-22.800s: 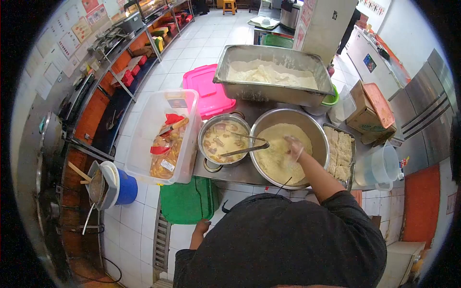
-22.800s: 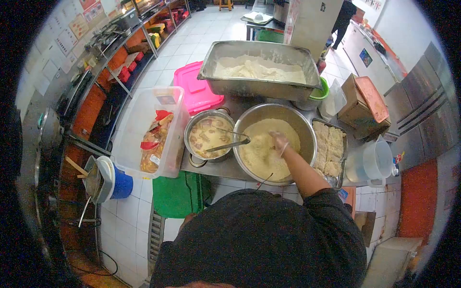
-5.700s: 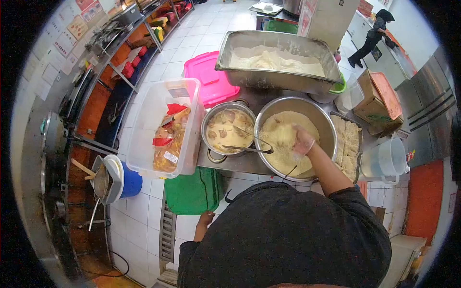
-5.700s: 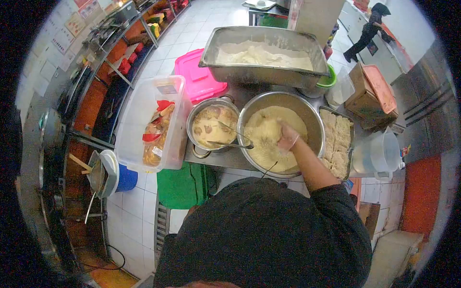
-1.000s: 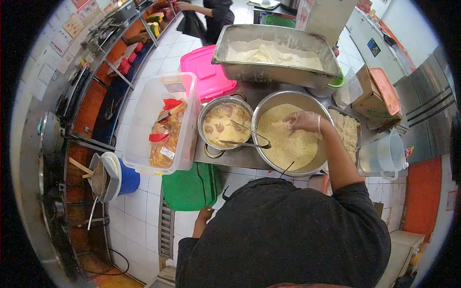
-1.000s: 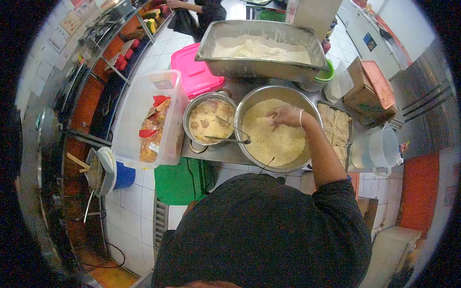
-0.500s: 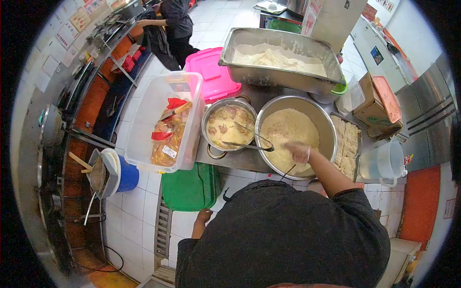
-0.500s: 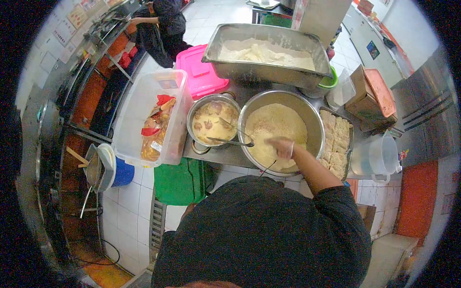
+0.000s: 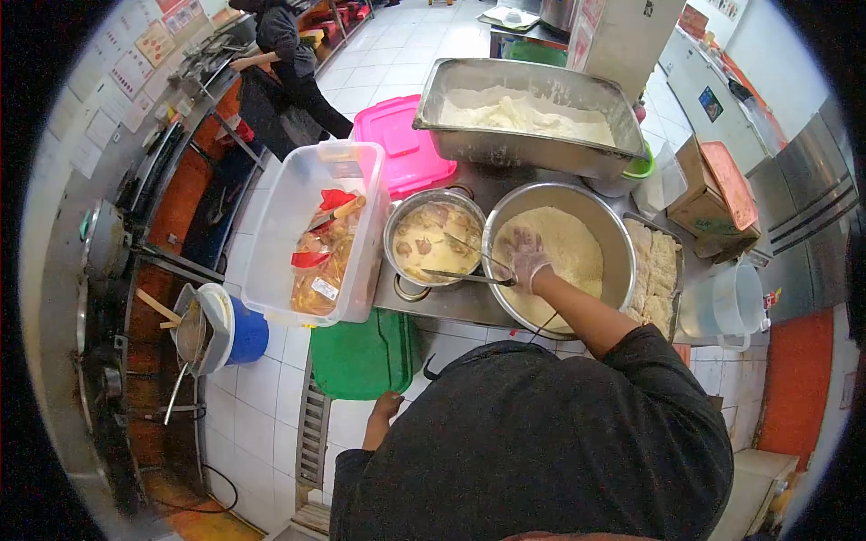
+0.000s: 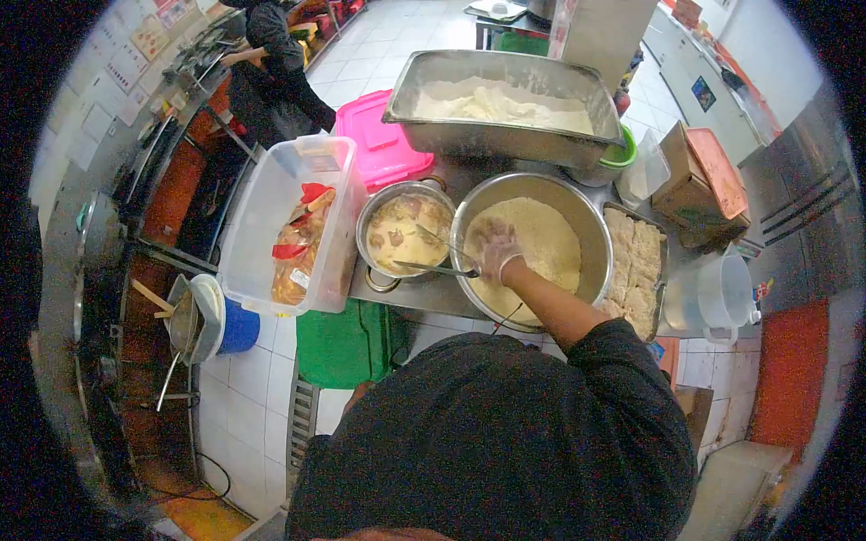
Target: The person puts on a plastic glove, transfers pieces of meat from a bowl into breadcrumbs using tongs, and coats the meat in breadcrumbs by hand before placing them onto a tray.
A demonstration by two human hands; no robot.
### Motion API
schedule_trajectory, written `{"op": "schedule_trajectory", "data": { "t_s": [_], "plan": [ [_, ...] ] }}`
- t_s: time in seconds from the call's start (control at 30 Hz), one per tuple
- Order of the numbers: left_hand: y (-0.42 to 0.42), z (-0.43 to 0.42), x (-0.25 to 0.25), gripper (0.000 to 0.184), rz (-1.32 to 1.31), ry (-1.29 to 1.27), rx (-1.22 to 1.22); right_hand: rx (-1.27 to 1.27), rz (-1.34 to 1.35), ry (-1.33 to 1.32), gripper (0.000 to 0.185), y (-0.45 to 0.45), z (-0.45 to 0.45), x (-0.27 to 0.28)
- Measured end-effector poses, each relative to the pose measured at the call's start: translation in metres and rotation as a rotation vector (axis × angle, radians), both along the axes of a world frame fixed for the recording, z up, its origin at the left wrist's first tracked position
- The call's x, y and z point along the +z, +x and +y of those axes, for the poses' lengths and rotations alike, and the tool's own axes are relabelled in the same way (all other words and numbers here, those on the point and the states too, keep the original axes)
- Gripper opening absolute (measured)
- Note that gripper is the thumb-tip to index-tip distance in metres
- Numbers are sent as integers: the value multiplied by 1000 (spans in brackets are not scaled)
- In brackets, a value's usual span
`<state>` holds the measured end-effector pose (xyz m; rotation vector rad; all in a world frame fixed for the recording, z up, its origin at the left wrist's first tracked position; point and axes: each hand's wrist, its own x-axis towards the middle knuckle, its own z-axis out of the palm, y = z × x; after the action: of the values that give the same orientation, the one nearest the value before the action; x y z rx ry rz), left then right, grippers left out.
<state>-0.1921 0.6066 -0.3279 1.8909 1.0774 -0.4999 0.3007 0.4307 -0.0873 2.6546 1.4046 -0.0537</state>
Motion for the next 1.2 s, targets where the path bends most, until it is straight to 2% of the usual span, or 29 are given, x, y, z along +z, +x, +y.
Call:
{"op": "schedule_trajectory", "data": {
  "t_s": [0.03,0.07,0.1,0.17,0.23,0.33,0.43,0.53,0.63,0.7,0.73,0.8,0.9,0.93,1.0,1.03,1.13,1.2],
  "plan": [
    [-4,2,-27,43,7,-33,86,32,-22,-27,52,2,3,8],
    [-8,2,-47,43,16,-71,169,49,74,-75,52,18,8,-8],
    [-7,-1,-30,44,10,-95,189,66,170,-124,53,48,11,-45],
    [-12,-5,-30,43,17,-91,186,65,258,-152,53,94,6,-87],
    [-28,-11,-43,42,32,-72,173,24,243,-107,51,120,-6,-104],
    [-44,-17,-55,41,49,-41,152,-682,1320,265,50,119,-21,-80],
    [-51,-19,-63,40,45,-20,140,-793,1344,126,49,85,-14,-1],
    [-50,-17,-69,39,14,12,127,-497,1120,95,48,96,-20,-6],
    [-44,-9,-79,38,-63,97,63,-319,784,-77,46,69,-15,72],
    [-38,-5,-85,38,-145,199,1,-280,888,115,49,75,-28,63],
    [-33,-6,-67,35,-146,105,96,-261,936,214,51,76,-34,59],
    [-5,-14,20,29,-146,-66,299,-240,750,186,54,63,-39,83],
    [-17,7,-68,24,-59,-407,380,-159,526,275,58,53,-54,89],
    [-12,6,-62,24,-17,-370,332,-126,458,326,59,53,-60,88],
    [-2,5,-47,24,67,-298,231,-242,489,314,60,49,-64,96],
    [-5,4,-62,27,-15,-313,242,-282,491,307,60,47,-67,103],
    [0,10,-65,28,9,-230,121,-365,475,289,62,43,-82,122],
    [5,16,-71,30,31,-200,55,-364,543,367,63,48,-103,127]
  ]
}}
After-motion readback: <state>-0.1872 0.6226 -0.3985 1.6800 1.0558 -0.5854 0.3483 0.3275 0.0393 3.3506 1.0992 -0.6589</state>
